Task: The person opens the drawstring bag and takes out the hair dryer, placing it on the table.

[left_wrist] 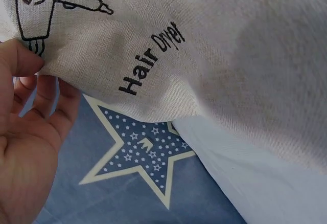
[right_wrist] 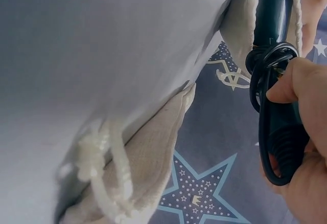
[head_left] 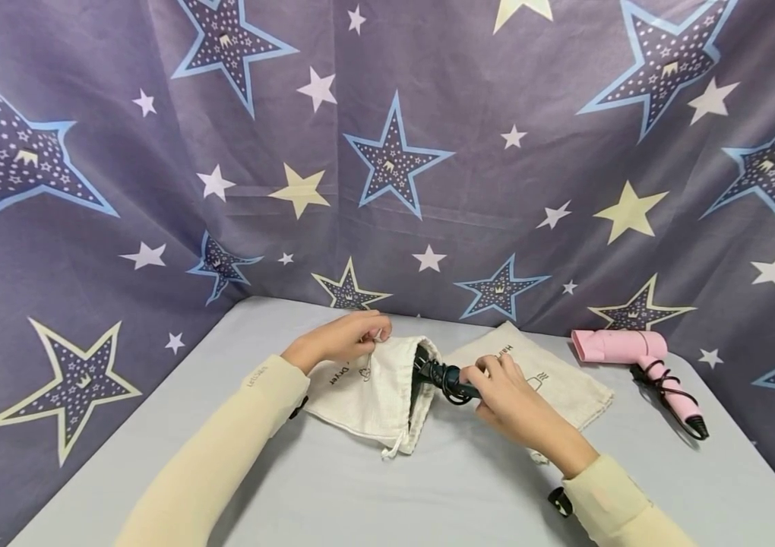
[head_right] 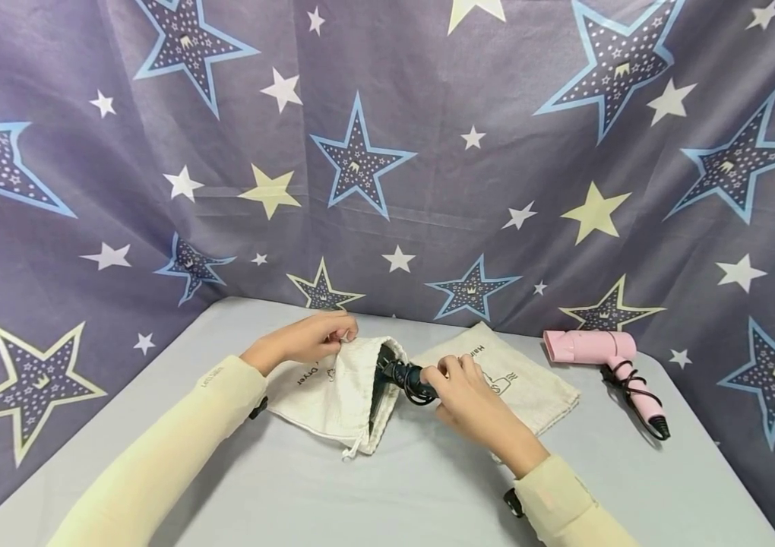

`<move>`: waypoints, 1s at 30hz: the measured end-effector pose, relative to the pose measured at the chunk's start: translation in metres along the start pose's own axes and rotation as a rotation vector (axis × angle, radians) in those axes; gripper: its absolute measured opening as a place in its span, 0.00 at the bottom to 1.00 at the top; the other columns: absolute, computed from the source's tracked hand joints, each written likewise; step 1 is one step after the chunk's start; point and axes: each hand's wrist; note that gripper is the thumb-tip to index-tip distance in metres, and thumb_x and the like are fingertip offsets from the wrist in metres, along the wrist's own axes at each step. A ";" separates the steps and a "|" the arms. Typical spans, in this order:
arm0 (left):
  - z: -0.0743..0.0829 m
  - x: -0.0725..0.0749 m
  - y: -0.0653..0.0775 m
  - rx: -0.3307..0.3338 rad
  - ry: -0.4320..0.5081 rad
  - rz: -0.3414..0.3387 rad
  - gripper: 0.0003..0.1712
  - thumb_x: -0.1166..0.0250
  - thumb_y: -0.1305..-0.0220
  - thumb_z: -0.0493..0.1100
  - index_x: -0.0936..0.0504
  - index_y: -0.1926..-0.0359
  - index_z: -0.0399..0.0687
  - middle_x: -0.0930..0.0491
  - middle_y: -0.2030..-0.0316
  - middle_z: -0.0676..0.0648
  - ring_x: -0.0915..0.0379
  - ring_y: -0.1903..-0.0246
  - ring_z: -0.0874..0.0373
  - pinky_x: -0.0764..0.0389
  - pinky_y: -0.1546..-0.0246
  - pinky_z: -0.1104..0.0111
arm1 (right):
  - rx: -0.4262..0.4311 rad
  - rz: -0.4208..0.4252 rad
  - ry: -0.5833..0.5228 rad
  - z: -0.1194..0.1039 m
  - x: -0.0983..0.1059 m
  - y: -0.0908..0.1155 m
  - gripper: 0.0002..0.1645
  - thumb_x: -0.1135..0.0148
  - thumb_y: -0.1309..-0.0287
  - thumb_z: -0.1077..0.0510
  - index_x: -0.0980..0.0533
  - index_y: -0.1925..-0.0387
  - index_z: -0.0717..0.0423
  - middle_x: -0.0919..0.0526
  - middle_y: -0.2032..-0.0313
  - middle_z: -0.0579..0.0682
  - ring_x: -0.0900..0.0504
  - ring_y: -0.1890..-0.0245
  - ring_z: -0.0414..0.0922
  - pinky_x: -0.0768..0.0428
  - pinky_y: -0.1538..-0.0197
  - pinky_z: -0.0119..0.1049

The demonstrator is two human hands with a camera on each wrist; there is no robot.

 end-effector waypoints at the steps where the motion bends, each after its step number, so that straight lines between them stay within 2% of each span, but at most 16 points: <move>1: -0.001 0.000 0.001 0.002 0.005 0.003 0.17 0.45 0.46 0.26 0.26 0.60 0.51 0.35 0.69 0.54 0.36 0.67 0.60 0.29 0.63 0.66 | 0.000 0.005 0.000 0.000 0.000 0.000 0.28 0.36 0.60 0.71 0.26 0.52 0.53 0.26 0.58 0.53 0.35 0.62 0.50 0.33 0.59 0.43; 9: -0.004 0.000 0.001 0.068 -0.003 -0.017 0.16 0.43 0.44 0.28 0.25 0.60 0.53 0.35 0.70 0.52 0.36 0.68 0.61 0.30 0.64 0.66 | -0.016 -0.004 0.002 0.001 0.003 0.002 0.28 0.38 0.59 0.70 0.26 0.51 0.51 0.27 0.57 0.52 0.35 0.61 0.50 0.34 0.58 0.42; 14: 0.004 -0.002 -0.005 0.108 0.023 -0.037 0.16 0.41 0.44 0.31 0.27 0.56 0.53 0.30 0.64 0.51 0.32 0.64 0.59 0.26 0.60 0.66 | -0.012 -0.013 -0.001 0.000 0.004 0.000 0.28 0.38 0.58 0.69 0.26 0.51 0.51 0.27 0.57 0.51 0.36 0.61 0.50 0.34 0.58 0.42; 19: 0.011 -0.005 -0.014 0.065 0.132 -0.004 0.17 0.42 0.45 0.33 0.26 0.53 0.48 0.27 0.58 0.48 0.29 0.57 0.54 0.24 0.53 0.62 | 0.008 0.002 0.006 0.000 0.005 -0.001 0.27 0.38 0.57 0.69 0.25 0.51 0.51 0.27 0.57 0.52 0.36 0.62 0.49 0.34 0.58 0.42; 24: 0.012 -0.010 -0.018 -0.001 0.191 0.010 0.15 0.44 0.45 0.32 0.27 0.57 0.51 0.29 0.65 0.50 0.32 0.64 0.59 0.26 0.62 0.66 | 0.027 0.011 0.008 0.000 0.005 -0.002 0.27 0.37 0.57 0.68 0.25 0.51 0.51 0.26 0.57 0.52 0.36 0.62 0.50 0.34 0.58 0.43; 26: 0.011 -0.012 -0.018 -0.005 0.203 0.014 0.15 0.45 0.45 0.31 0.27 0.58 0.51 0.30 0.67 0.49 0.33 0.67 0.60 0.26 0.65 0.68 | 0.032 0.011 0.004 -0.001 0.006 -0.002 0.27 0.37 0.57 0.68 0.25 0.51 0.51 0.26 0.57 0.52 0.36 0.62 0.50 0.34 0.58 0.42; 30: 0.010 -0.013 -0.017 0.002 0.219 0.021 0.15 0.46 0.45 0.30 0.26 0.57 0.49 0.29 0.68 0.47 0.32 0.67 0.60 0.24 0.65 0.68 | 0.030 0.008 -0.004 -0.001 0.006 -0.002 0.27 0.38 0.57 0.69 0.25 0.51 0.52 0.26 0.57 0.52 0.36 0.62 0.49 0.34 0.58 0.42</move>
Point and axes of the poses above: each hand's wrist, its own y-axis away from the middle knuckle, its own x-axis out of the back of the hand, z = x × y
